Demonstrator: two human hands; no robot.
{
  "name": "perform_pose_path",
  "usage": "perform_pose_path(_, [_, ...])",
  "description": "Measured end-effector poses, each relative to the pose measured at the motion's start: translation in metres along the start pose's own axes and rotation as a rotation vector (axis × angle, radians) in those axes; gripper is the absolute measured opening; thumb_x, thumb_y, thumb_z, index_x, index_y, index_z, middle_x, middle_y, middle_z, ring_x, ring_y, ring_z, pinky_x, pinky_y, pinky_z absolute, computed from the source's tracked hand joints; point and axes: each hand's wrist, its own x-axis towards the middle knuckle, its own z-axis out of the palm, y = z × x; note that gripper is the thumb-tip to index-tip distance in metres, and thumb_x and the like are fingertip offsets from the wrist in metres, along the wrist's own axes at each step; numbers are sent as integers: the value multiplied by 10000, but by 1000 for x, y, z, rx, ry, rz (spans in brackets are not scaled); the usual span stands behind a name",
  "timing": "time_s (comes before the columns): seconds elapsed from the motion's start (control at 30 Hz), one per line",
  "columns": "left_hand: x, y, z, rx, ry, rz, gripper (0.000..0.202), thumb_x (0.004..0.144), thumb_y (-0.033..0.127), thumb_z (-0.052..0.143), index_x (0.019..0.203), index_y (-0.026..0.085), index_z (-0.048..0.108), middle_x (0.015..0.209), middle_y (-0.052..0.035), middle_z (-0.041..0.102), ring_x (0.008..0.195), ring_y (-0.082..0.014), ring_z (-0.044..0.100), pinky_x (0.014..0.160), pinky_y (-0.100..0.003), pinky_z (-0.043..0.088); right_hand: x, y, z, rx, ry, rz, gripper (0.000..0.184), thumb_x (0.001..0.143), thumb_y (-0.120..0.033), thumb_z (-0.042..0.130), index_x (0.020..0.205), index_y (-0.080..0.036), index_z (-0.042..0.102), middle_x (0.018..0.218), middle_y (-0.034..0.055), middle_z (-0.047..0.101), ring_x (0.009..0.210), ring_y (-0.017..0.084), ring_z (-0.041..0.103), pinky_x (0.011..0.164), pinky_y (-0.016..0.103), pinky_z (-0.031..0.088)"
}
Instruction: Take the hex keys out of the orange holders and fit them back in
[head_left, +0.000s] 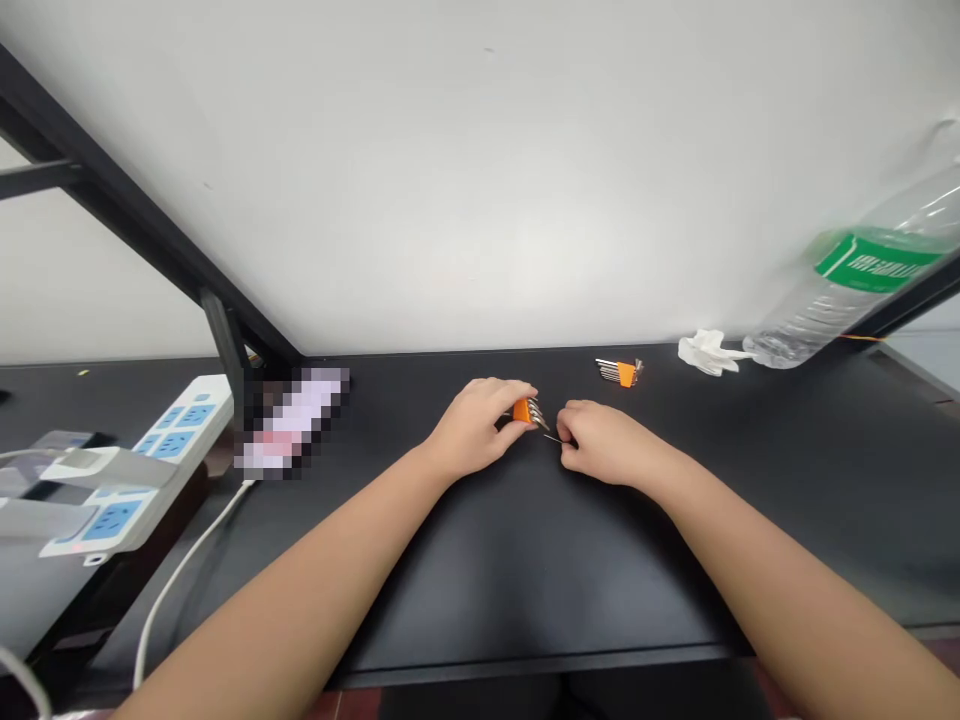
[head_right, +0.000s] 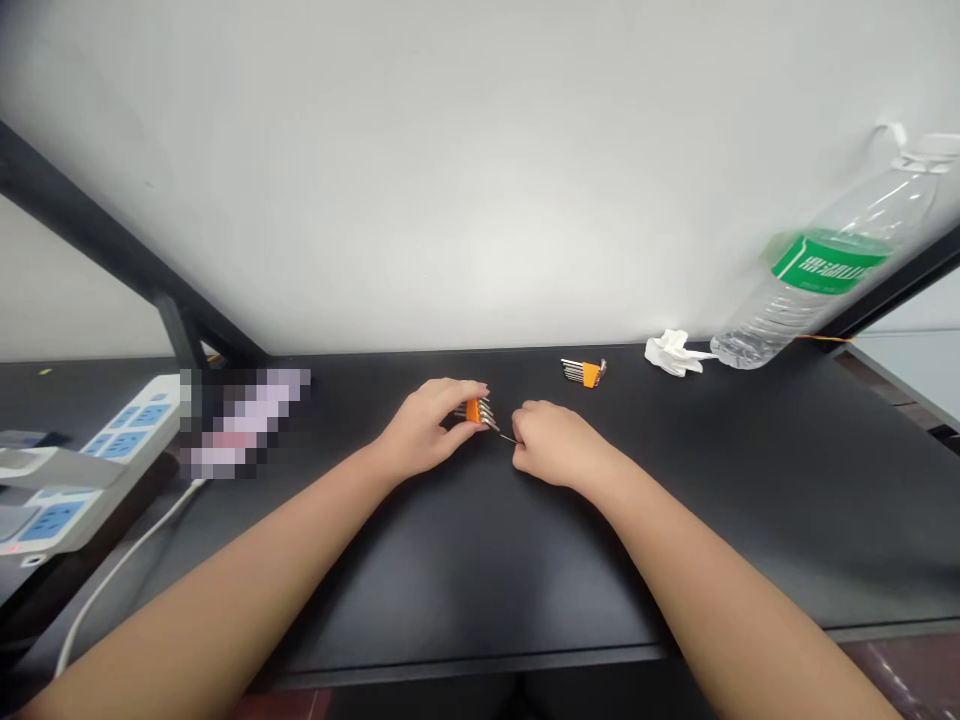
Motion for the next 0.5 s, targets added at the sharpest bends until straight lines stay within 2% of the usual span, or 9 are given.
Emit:
perform_pose_path(0.17, [1, 0, 1, -6, -11, 3, 319, 981, 249, 596, 1300, 245, 582, 1350, -84, 655, 1263, -237, 607, 1059, -436, 498, -3, -2, -2, 27, 36, 18, 166, 736, -64, 635, 679, -201, 560, 768, 26, 637, 564, 133, 521, 491, 262, 330])
perform_pose_path(0.3, [1, -1, 2, -45, -2, -57, 549, 957, 219, 626, 1468, 259, 428, 1373, -85, 645, 1250, -231, 618, 1081, -446, 488, -2, 4, -6, 124, 84, 45, 169, 749, -57, 607, 678, -200, 553, 721, 6, 627, 573, 130, 531, 513, 255, 357])
perform_pose_path(0.37, [1, -1, 2, -66, -1, -92, 625, 935, 246, 672, 1488, 254, 382, 1365, -82, 653, 1235, -234, 628, 1087, -451, 480, 0, 7, -8, 242, 142, 34, 129, 784, -78, 600, 755, -202, 582, 715, -9, 632, 609, 134, 563, 560, 252, 410])
perform_pose_path(0.5, [3, 2, 2, -54, -12, -107, 491, 917, 280, 710, 1361, 248, 503, 1304, -62, 672, 1157, -222, 655, 1086, -438, 475, 2, 8, -7, 427, 311, -29, 185, 882, -141, 590, 1044, -203, 656, 835, 8, 682, 696, 142, 619, 662, 276, 494])
